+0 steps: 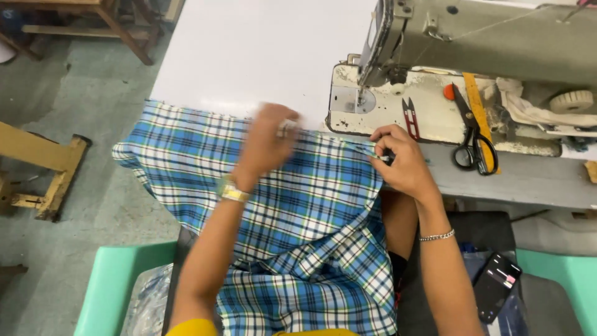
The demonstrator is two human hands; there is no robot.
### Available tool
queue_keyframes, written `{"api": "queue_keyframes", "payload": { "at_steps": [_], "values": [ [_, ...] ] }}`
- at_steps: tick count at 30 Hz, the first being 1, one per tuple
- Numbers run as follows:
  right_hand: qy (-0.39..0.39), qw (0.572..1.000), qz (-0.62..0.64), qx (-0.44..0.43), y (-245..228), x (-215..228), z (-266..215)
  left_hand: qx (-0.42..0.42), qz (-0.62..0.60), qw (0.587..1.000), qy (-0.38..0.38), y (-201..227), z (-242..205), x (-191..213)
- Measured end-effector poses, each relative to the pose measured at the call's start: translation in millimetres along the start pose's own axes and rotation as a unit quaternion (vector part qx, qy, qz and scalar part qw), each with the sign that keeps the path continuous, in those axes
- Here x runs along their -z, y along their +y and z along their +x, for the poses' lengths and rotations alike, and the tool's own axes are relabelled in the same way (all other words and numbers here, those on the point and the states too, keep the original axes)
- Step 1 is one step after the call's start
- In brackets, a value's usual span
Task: Trimming loose threads from a plaid garment using thread nippers at a sewing station
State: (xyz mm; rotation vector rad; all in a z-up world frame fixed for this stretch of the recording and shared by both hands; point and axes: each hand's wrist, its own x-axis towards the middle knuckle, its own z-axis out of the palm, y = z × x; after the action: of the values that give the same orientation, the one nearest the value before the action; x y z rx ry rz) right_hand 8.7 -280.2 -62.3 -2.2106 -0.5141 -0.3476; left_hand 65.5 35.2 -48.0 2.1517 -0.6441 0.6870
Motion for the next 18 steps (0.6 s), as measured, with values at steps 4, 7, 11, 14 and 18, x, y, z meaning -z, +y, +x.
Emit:
{"api": "queue_keyframes", "payload": {
  "at_steps": [4,7,11,14,18],
  "values": [
    [0.009,1.0,0.003,0.005,7.3,0.7,-3.2,-0.082,-0.119,0.978,-0.15,71.1,0.5,-69.1],
    [0.019,1.0,0.002,0.006,9.5,1.4,-3.0,-0.092,-0.15,0.967,-0.185,79.9,4.8,-85.0],
    [0.02,1.0,0.004,0.019,-10.9,7.5,-2.9,-0.039,-0.209,0.956,-0.204,72.5,8.9,-84.5],
    [0.163,0.985,-0.016,0.046,-28.8,17.3,-7.2,-0.006,-0.258,0.948,-0.185,76.6,10.7,-73.1],
    [0.252,0.955,-0.158,-0.015,13.0,14.7,-5.9,0.005,-0.288,0.942,-0.169,78.8,7.4,-69.0]
  ]
}}
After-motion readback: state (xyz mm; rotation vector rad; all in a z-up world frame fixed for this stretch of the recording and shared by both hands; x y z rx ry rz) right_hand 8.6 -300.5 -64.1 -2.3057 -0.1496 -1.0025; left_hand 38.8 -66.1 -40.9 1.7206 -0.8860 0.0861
